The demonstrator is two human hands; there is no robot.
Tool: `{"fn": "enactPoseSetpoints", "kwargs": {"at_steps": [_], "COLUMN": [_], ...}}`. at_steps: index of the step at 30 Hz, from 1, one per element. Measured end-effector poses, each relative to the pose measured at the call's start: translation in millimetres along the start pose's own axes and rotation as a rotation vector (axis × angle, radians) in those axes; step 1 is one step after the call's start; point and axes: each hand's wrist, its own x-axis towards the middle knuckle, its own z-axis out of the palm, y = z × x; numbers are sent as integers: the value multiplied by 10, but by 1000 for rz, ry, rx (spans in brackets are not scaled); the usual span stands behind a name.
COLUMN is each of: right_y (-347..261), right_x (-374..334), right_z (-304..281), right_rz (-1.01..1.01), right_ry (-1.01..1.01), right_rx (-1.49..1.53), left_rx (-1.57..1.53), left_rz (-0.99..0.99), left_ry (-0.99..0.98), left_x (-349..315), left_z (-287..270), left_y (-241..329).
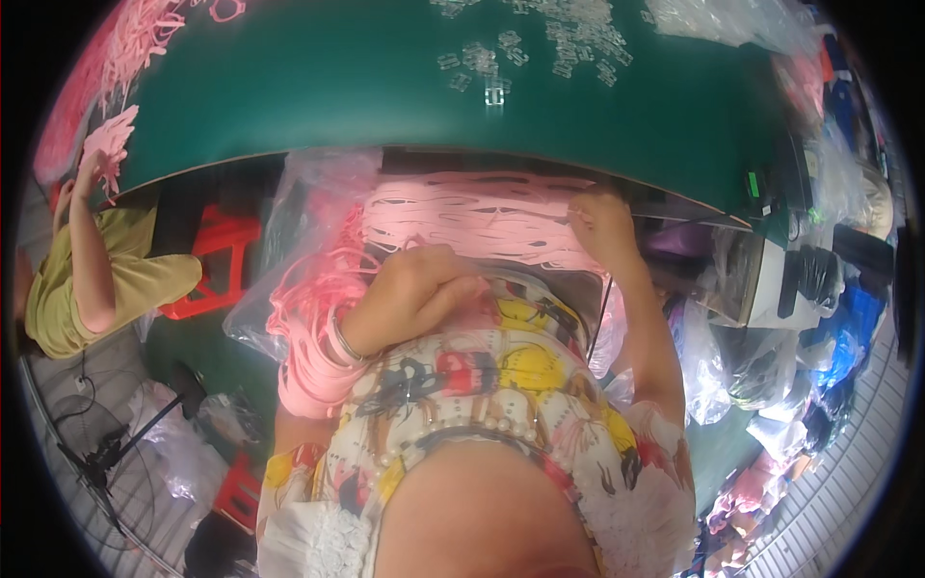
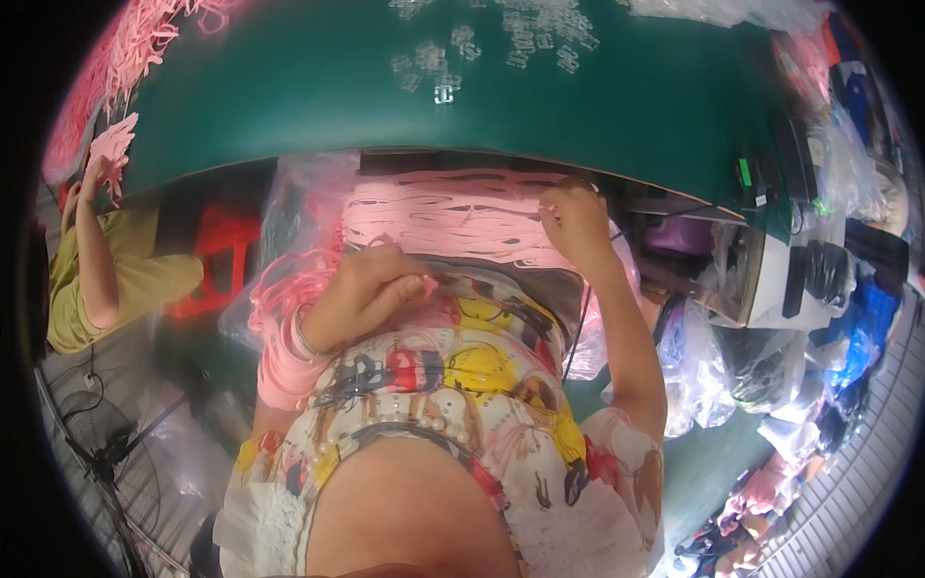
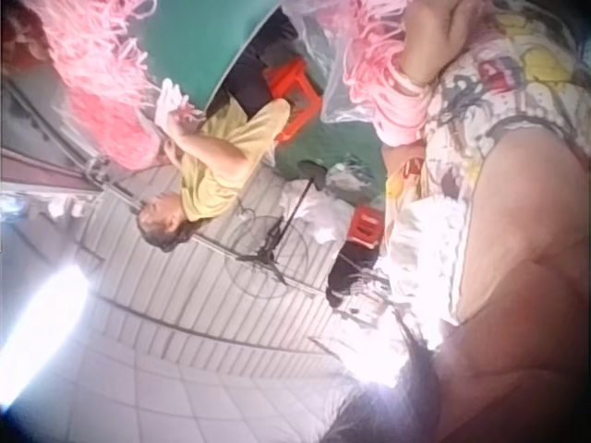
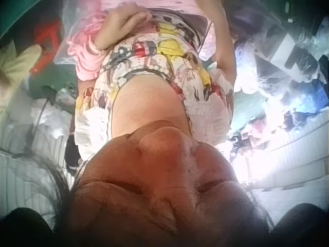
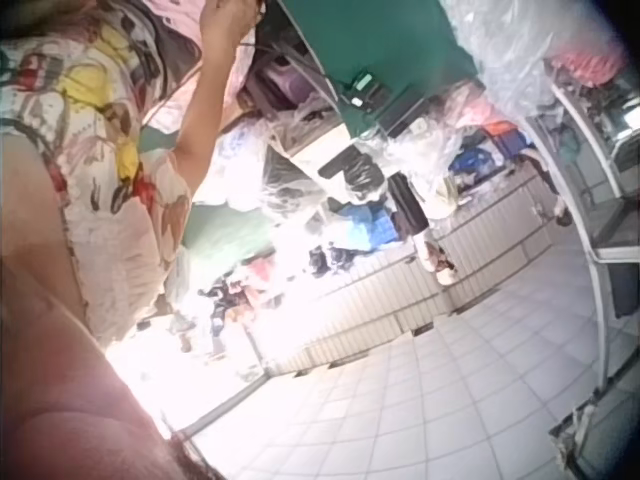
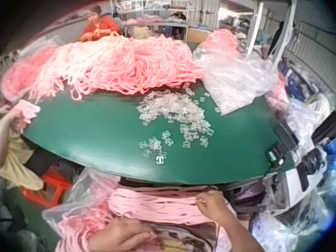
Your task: The person assembles pink elastic bands by hand, inserting clear plastic clips into the ends of the bands to form loops. They repeatedly pick up bands and clips from a green table, thread the clips through the band ends, and place the finished loops into a pile.
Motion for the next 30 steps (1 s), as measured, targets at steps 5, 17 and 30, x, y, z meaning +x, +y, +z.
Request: {"fn": "enactPoseSetpoints", "kwargs": {"at_steps": [5, 17, 30], "right_y": [-491, -1569, -1713], "right_x": [58, 369, 430], "right_z": [-368, -205, -120], "right_rz": [22, -304, -74], "right_ry": [-96, -437, -641], "right_rx": [707, 1221, 1283], "left_rx": [-339, -922, -1105], "left_rz": [-224, -408, -388], "left_ry": [131, 241, 267], "left_x": [-71, -305, -480], "left_z": [-55, -335, -410], "left_y": [-7, 150, 97]}}
